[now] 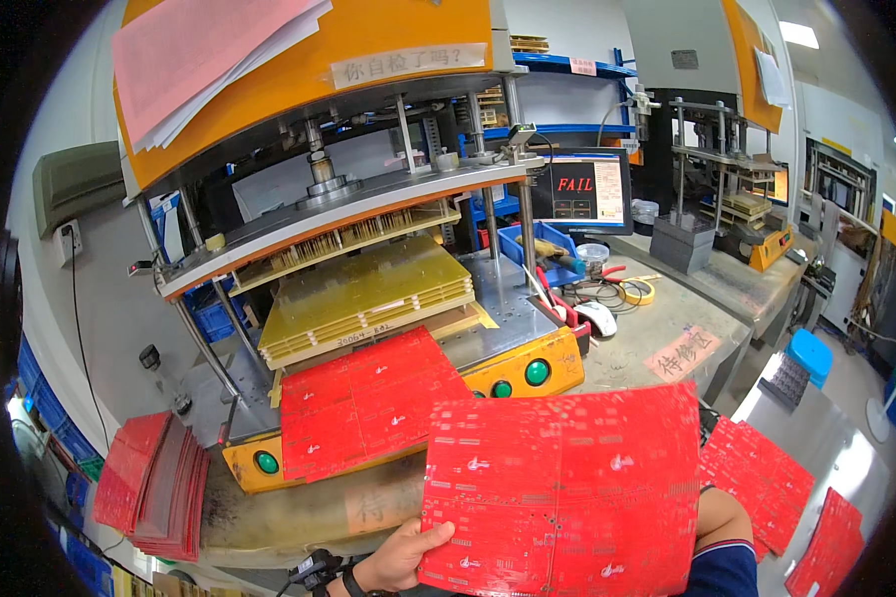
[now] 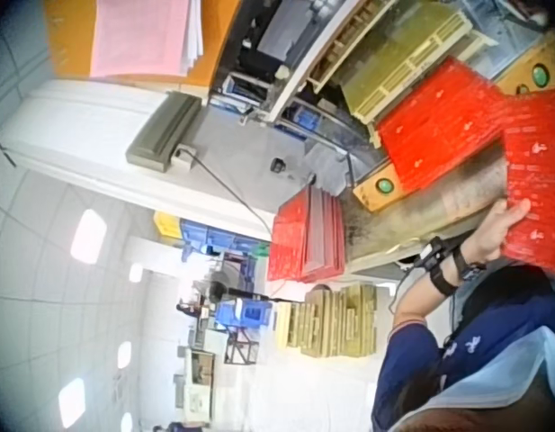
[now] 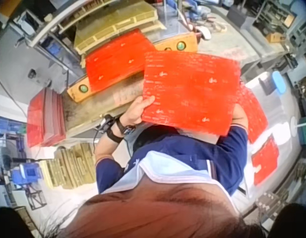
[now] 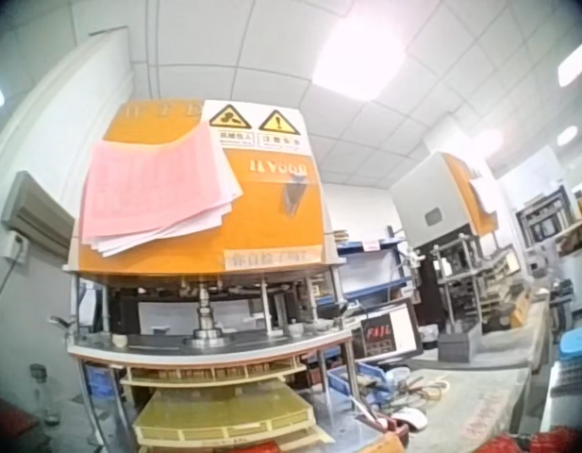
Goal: Operating an industrial press machine to process and inspect red circuit board sheets.
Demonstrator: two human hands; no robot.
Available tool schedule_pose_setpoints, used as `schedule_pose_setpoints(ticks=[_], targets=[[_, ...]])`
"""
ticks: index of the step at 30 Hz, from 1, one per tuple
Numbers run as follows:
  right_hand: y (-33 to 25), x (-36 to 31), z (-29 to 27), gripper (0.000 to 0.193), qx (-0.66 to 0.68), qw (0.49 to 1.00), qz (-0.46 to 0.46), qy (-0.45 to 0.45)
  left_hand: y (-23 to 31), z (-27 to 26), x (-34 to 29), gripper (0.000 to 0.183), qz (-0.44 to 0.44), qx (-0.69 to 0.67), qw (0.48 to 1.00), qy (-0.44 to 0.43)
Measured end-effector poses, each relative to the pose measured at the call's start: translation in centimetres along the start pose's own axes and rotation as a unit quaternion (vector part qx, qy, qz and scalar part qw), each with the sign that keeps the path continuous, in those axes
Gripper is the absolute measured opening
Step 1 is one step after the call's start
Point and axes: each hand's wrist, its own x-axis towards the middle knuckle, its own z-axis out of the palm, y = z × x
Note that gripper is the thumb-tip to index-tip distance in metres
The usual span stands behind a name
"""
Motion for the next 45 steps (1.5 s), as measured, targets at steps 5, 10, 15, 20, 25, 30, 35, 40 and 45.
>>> schedule_pose_setpoints(ticks=[5,10,15,20,25,30,35,40,45], targets=[[1.6,-0.2,-2.0,0.033,0.094,0.993,0.031,0.056,0.9,-0.1,-0.8,0.033,0.006,0.029,1.000,0.000],[7.6,0.5,-6.1,0.034,-0.171,0.974,0.101,0.106,0.4,-0.8,-2.8,0.030,0.176,0.066,0.979,0.081],[10.4,-2.3,-9.6,0.031,-0.079,0.879,0.172,0.438,-0.1,-2.1,-3.4,0.028,0.285,0.168,0.930,0.159],[7.8,-1.7,-6.8,0.036,0.272,0.853,0.018,0.445,-0.1,-3.2,-2.8,0.027,0.324,0.190,0.906,0.196],[4.2,2.5,0.9,0.039,0.151,0.958,0.023,0.241,-0.3,-3.8,-2.4,0.026,0.346,0.259,0.872,0.230],[2.7,7.7,4.9,0.022,0.001,0.985,-0.151,0.085,-0.3,-4.5,-2.4,0.025,0.321,0.287,0.867,0.249],[3.1,9.3,7.8,0.011,-0.033,0.967,-0.218,0.127,0.0,-4.7,-2.4,0.021,0.344,0.333,0.845,0.240],[3.8,9.8,7.6,0.013,-0.087,0.964,-0.217,0.130,0.3,-4.9,-2.4,0.022,0.326,0.339,0.849,0.243],[4.8,10.8,4.4,0.014,-0.131,0.932,-0.171,0.291,-0.2,-5.4,-2.5,0.024,0.317,0.331,0.846,0.273]])
